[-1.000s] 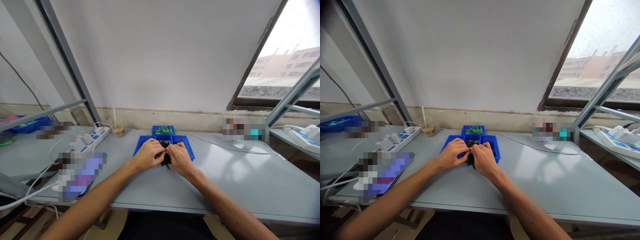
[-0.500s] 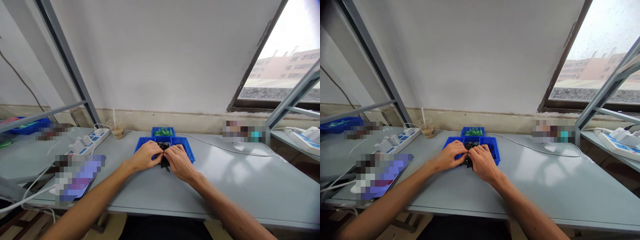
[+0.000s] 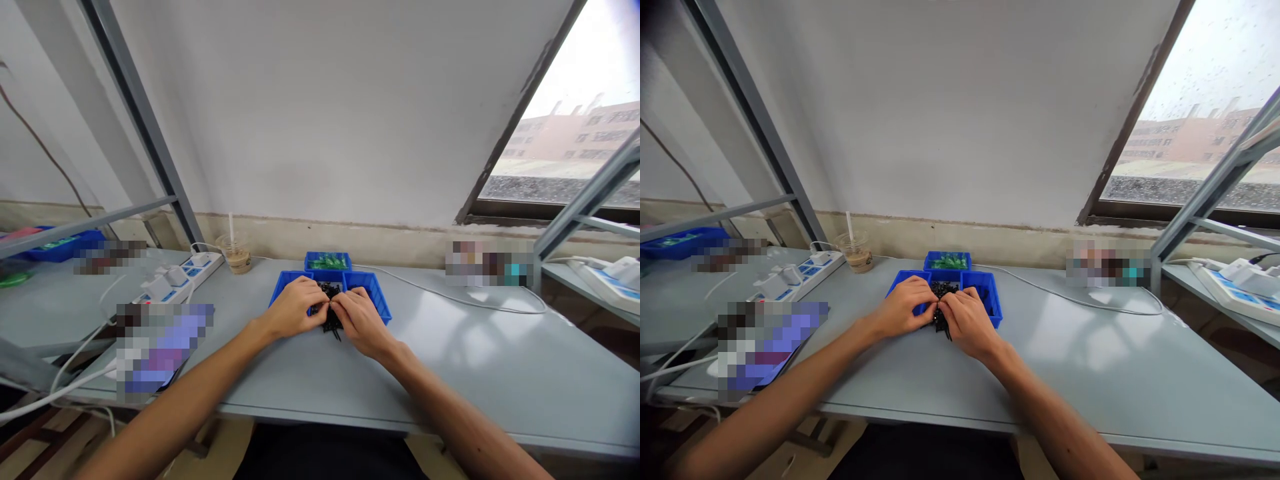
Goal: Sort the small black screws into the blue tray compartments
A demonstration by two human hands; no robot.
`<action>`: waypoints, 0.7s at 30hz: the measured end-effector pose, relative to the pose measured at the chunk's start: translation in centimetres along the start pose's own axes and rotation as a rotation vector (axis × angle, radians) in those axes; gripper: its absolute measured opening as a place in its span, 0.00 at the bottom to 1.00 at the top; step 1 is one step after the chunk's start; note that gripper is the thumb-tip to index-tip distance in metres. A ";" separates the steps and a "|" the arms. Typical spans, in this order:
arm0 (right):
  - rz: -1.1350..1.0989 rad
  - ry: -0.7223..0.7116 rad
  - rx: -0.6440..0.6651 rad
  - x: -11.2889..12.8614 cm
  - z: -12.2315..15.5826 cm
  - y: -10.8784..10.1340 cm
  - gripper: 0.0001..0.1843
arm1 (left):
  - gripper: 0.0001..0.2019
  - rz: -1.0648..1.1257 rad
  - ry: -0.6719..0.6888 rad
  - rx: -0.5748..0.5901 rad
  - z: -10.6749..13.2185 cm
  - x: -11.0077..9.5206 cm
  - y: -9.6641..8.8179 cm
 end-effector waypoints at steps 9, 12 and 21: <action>-0.002 -0.023 -0.022 0.2 0.0 0.1 0.11 | 0.10 0.016 -0.021 0.044 0.1 0.3 0.3; -0.002 -0.029 -0.018 0.3 0.0 0.0 0.12 | 0.10 0.026 0.002 0.066 0.1 0.2 0.4; -0.026 -0.015 -0.003 0.3 -0.1 0.2 0.16 | 0.11 0.019 0.047 0.081 0.1 -0.2 0.5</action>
Point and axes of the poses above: each hand's wrist, its own z-axis away from the middle knuckle, its own y-axis out of the palm, x = y × z, the point moved 9 cm from there along -z, towards the middle knuckle, and after that the axes turned 2 degrees about -y, right-handed, at the moved point
